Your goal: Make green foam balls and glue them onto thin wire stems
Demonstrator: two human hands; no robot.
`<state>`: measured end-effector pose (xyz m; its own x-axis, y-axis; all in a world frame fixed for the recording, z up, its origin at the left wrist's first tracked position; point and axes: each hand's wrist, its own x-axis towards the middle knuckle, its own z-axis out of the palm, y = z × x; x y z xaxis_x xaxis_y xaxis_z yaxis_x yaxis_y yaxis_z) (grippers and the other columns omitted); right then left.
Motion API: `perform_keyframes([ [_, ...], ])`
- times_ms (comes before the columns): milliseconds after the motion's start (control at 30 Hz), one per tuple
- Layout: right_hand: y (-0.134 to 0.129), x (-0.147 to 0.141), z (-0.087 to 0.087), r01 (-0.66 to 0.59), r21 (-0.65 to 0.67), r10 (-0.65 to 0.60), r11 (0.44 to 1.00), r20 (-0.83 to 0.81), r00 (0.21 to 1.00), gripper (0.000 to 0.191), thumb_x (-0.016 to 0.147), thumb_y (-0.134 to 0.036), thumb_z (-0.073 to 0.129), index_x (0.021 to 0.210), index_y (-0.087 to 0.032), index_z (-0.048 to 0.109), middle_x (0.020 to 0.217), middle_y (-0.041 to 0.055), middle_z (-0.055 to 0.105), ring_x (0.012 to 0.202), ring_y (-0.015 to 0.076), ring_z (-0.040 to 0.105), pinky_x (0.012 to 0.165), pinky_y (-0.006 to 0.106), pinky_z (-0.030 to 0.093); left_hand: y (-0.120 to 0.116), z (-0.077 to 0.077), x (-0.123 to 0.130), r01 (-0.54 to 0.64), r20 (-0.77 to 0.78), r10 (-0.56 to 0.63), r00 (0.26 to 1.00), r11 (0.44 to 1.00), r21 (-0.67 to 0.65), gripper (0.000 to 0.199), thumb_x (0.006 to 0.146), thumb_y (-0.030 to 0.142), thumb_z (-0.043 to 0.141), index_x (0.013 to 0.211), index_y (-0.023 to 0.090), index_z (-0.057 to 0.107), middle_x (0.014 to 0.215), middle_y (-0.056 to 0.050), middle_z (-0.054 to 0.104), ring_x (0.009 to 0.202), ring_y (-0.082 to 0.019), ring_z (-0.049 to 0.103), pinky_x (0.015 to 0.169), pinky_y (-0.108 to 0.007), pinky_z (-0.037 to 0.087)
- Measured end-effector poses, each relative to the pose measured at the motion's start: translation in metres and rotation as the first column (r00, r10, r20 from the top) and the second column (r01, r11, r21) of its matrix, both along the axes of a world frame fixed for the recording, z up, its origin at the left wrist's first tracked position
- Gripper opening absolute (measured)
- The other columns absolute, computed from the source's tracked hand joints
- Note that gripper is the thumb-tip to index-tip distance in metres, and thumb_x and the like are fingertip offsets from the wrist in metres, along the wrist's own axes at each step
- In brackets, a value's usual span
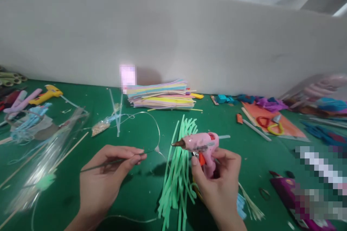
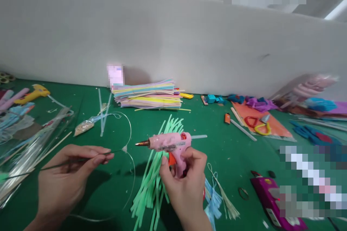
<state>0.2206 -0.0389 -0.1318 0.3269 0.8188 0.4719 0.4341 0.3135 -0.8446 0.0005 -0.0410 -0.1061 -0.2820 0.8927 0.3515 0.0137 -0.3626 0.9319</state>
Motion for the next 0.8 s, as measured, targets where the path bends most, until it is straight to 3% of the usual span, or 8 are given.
perform_keyframes([
  [300, -0.009, 0.001, -0.001, 0.027, 0.134, -0.038, 0.991, 0.079, 0.996, 0.034, 0.078, -0.013, 0.072, 0.093, -0.024, 0.044, 0.078, -0.0063, 0.046, 0.049, 0.0062, 0.044, 0.041, 0.019, 0.035, -0.005, -0.008, -0.002, 0.142, -0.043, -0.139, 0.989, 0.988, 0.065, 0.028, 0.080, -0.001, 0.071, 0.087, 0.026, 0.073, 0.090, 0.006, 0.081, 0.078, -0.015, 0.079, 0.074, -0.023, 0.067],
  [433, -0.010, 0.006, 0.002, 0.024, 0.188, -0.045, 0.982, 0.113, 0.993, 0.033, 0.076, -0.013, 0.072, 0.092, -0.023, 0.045, 0.076, -0.0060, 0.048, 0.051, 0.0074, 0.046, 0.042, 0.020, 0.035, -0.009, -0.002, 0.003, 0.106, -0.060, -0.103, 0.993, 0.992, 0.061, 0.027, 0.078, 0.001, 0.073, 0.086, 0.026, 0.074, 0.088, 0.007, 0.081, 0.074, -0.013, 0.079, 0.072, -0.018, 0.066],
  [600, -0.013, 0.007, 0.001, 0.018, 0.165, -0.036, 0.986, 0.103, 0.994, 0.035, 0.074, -0.012, 0.074, 0.093, -0.023, 0.045, 0.075, -0.0072, 0.047, 0.048, 0.0064, 0.044, 0.041, 0.020, 0.035, -0.017, 0.011, 0.017, -0.068, -0.022, 0.067, 0.998, 0.996, -0.054, 0.017, 0.075, 0.014, 0.083, 0.075, 0.028, 0.073, 0.079, 0.010, 0.080, 0.067, -0.011, 0.076, 0.063, -0.016, 0.066],
  [800, -0.014, 0.004, 0.001, 0.016, 0.113, -0.027, 0.994, 0.099, 0.995, 0.034, 0.075, -0.012, 0.072, 0.091, -0.023, 0.045, 0.077, -0.0071, 0.045, 0.047, 0.0051, 0.043, 0.040, 0.020, 0.036, -0.021, 0.015, 0.021, -0.064, -0.053, 0.058, 0.997, 0.991, -0.121, 0.015, 0.075, 0.023, 0.084, 0.075, 0.033, 0.073, 0.080, 0.012, 0.080, 0.069, -0.010, 0.076, 0.064, -0.017, 0.065],
])
